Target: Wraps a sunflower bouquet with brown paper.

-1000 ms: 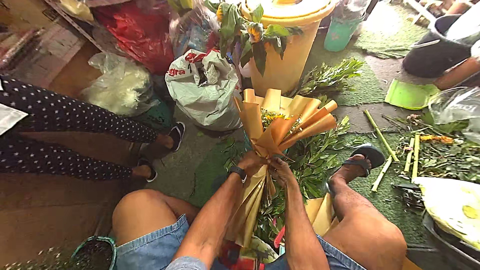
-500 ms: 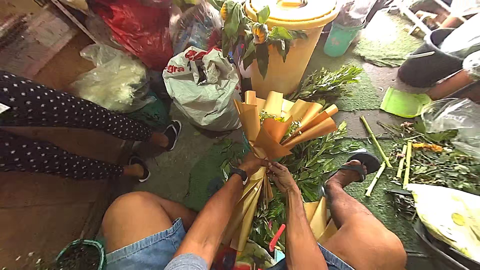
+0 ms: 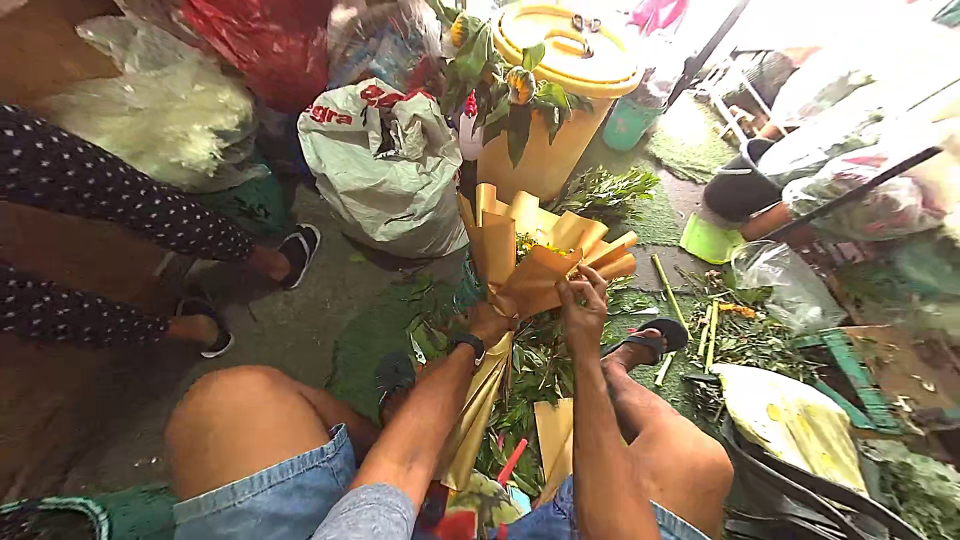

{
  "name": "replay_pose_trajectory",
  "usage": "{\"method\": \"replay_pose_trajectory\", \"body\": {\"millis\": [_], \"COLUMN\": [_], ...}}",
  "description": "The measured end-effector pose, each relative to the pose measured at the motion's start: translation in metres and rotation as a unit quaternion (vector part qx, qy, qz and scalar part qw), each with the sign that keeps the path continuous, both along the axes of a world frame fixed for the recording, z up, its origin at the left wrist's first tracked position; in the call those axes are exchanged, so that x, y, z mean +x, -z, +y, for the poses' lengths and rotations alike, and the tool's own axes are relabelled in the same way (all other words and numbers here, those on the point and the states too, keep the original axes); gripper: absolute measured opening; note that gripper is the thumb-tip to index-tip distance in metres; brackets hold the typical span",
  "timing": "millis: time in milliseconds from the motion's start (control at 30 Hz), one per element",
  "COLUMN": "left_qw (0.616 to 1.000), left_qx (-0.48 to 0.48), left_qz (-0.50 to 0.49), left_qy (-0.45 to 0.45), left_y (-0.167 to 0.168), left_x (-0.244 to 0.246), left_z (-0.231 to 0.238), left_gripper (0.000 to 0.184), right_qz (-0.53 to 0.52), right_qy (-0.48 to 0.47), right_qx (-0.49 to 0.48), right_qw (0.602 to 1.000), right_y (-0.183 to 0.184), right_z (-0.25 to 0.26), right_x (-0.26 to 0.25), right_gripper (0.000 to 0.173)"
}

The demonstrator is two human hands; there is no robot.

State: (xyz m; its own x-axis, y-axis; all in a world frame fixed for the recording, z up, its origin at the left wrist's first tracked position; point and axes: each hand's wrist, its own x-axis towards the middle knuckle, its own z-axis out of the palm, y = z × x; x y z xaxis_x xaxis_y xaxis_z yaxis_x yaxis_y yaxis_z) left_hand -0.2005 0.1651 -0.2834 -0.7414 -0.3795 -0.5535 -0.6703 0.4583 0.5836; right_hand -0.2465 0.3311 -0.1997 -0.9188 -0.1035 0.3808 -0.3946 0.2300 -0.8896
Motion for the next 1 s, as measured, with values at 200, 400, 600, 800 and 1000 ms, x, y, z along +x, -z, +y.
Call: {"method": "replay_pose_trajectory", "body": {"millis": [200,400,600,800,1000], "left_qw": [0.997,0.998,1.000,0.998,0.980], "left_qx": [-0.058,-0.030,0.012,-0.014,-0.078], "left_qz": [-0.015,-0.034,0.002,0.041,0.185], "left_qy": [0.045,0.035,-0.019,-0.046,-0.007], "left_y": [0.001,0.007,0.009,-0.028,-0.097], "left_x": [-0.002,-0.005,-0.001,0.027,0.066], "left_z": [0.002,-0.002,0.000,0.009,0.024], "left_gripper": [0.076,0.075,0.077,0.089,0.087], "right_qz": [-0.099,-0.135,-0.061,0.100,0.155], "right_qy": [-0.054,-0.100,-0.019,-0.070,-0.134], "right_qx": [-0.162,-0.251,-0.086,0.220,0.130], "right_qw": [0.980,0.953,0.994,0.968,0.970], "right_y": [0.013,0.024,-0.011,-0.082,-0.162], "right_z": [-0.004,-0.007,0.003,0.031,0.046], "right_x": [-0.035,-0.041,-0.025,0.020,0.047], "right_gripper": [0.020,0.025,0.031,0.045,0.024]}}
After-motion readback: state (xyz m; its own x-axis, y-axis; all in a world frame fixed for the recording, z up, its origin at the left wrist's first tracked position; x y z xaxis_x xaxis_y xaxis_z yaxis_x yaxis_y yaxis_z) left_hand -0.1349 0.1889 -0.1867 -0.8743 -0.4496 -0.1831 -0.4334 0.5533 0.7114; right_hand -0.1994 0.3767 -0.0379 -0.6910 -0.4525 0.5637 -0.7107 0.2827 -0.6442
